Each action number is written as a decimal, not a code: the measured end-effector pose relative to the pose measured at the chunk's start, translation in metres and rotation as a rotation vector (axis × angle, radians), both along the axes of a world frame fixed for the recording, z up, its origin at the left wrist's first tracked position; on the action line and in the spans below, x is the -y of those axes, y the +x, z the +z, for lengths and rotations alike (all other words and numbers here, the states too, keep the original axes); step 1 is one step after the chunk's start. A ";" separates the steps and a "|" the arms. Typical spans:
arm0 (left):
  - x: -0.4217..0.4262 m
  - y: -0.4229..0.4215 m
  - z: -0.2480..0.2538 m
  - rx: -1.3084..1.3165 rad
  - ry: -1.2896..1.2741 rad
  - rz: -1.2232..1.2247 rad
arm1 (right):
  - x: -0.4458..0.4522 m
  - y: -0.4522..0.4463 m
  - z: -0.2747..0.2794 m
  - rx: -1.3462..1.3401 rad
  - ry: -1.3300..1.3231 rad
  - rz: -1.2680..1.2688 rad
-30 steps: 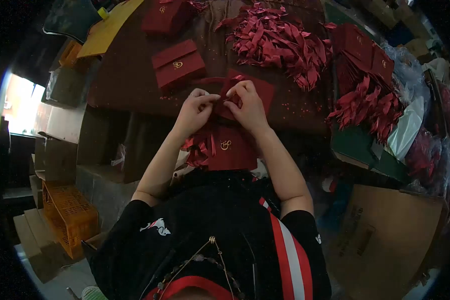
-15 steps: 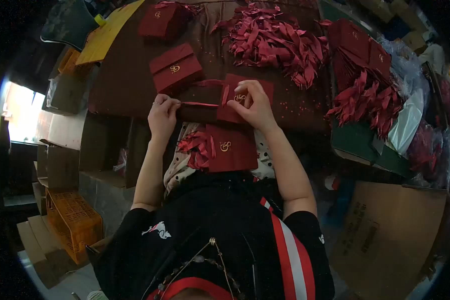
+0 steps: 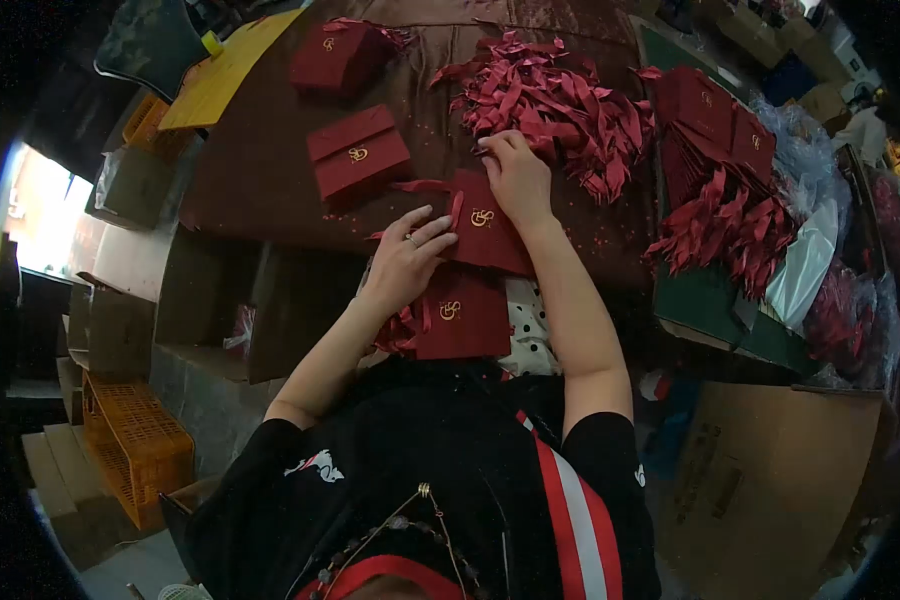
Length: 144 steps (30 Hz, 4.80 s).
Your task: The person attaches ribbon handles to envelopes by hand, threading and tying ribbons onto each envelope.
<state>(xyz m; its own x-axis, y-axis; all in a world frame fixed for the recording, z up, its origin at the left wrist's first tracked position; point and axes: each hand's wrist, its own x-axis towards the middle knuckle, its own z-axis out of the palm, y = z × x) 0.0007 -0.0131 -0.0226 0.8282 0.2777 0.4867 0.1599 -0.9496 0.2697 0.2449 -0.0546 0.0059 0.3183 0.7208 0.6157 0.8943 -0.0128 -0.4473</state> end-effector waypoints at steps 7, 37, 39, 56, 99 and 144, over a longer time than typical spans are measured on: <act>-0.001 -0.020 0.028 0.303 0.014 -0.082 | -0.037 0.023 -0.027 0.294 -0.242 -0.048; -0.006 0.000 0.025 0.401 -0.099 0.317 | 0.042 -0.076 -0.021 -0.334 0.032 0.201; 0.003 -0.005 0.024 0.217 -0.353 0.430 | 0.042 -0.074 -0.021 -0.322 0.032 0.195; 0.005 0.000 0.013 0.112 -0.926 0.430 | 0.040 -0.081 -0.021 -0.016 0.048 0.231; -0.027 0.017 0.023 0.117 -0.191 0.266 | 0.056 -0.063 -0.020 -0.604 -0.057 0.159; 0.015 0.017 0.005 -0.070 -0.058 0.052 | 0.080 -0.002 0.027 -0.855 0.490 0.361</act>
